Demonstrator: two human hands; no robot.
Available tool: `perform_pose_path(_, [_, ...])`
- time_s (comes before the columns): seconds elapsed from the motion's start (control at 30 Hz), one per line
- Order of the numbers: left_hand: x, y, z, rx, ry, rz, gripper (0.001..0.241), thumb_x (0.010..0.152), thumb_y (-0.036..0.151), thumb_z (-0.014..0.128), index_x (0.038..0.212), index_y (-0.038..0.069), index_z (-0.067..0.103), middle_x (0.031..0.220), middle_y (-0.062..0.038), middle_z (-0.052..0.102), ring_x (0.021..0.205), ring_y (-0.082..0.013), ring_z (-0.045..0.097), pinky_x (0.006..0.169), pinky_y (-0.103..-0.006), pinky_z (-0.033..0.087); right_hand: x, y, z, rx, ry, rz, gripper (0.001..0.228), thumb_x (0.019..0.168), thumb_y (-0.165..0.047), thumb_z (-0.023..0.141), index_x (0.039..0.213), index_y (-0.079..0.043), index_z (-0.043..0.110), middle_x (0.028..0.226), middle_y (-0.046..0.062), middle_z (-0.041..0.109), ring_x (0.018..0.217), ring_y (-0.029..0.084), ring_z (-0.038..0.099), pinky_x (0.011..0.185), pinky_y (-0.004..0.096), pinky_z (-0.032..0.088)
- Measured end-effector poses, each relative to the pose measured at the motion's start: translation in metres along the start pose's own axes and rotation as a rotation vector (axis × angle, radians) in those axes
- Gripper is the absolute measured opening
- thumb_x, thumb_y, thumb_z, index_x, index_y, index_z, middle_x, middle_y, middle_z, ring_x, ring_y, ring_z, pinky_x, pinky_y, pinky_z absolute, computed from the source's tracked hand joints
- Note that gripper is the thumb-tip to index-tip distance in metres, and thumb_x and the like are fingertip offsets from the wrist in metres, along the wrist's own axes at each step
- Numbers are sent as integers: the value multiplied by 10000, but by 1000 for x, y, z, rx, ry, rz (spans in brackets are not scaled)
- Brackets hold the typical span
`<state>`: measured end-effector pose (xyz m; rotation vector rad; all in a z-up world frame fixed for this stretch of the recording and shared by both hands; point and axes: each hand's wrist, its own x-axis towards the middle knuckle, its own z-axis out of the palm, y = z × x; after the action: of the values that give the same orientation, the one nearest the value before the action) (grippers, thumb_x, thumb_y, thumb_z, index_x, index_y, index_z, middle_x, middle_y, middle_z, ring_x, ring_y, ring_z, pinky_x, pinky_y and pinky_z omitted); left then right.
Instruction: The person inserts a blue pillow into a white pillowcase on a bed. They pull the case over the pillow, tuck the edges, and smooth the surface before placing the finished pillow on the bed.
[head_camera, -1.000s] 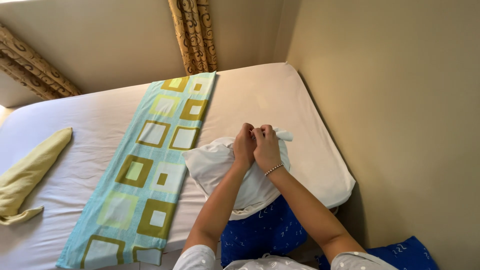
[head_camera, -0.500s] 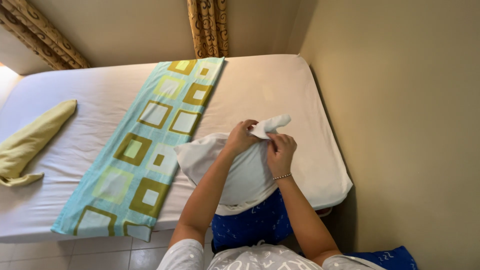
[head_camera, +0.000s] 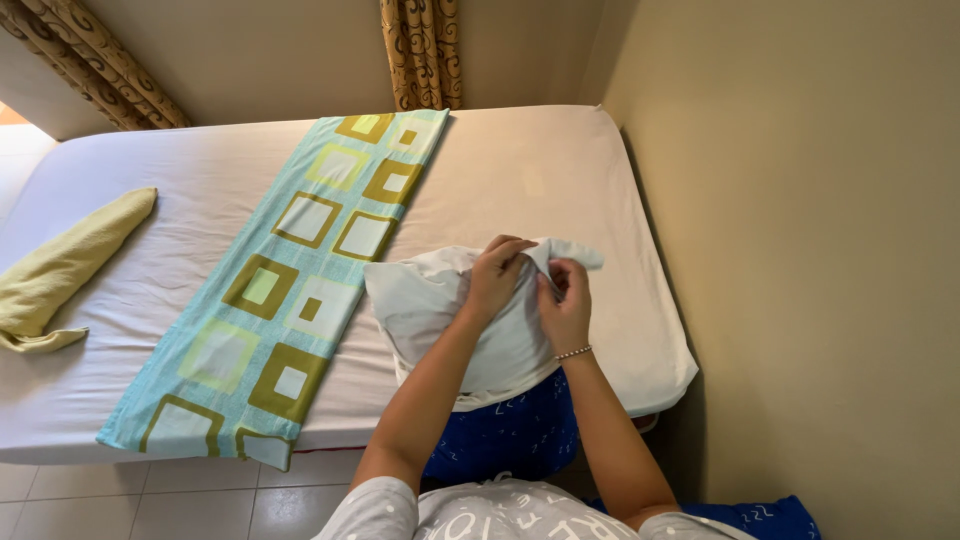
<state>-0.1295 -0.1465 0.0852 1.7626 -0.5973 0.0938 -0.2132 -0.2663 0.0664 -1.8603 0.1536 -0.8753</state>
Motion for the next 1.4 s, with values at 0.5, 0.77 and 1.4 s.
perform_pose_path(0.5, [0,-62,11,-500,-152,-238,156,943,157,662,904,7,679,938,11,582,905,-96,573,853,-242,446,35,2,-18,-168,-188,-145,445,786,-176,874,1161,-55,666,1192,108,598,1101,287,566,942,403,512])
perform_pose_path(0.77, [-4,-50,9,-314,-120,-234,188,901,154,768,1009,17,698,962,14,642,873,-95,564,794,-254,477,16,26,-13,-90,59,37,271,860,-90,816,1063,-29,647,1047,87,634,890,204,649,786,317,561])
perform_pose_path(1.4, [12,-75,9,-91,-7,-215,206,923,217,745,957,14,744,944,-63,622,801,-167,566,731,-305,475,8,12,7,-374,-94,-217,69,890,-84,737,906,-51,679,896,91,691,829,298,629,770,424,483])
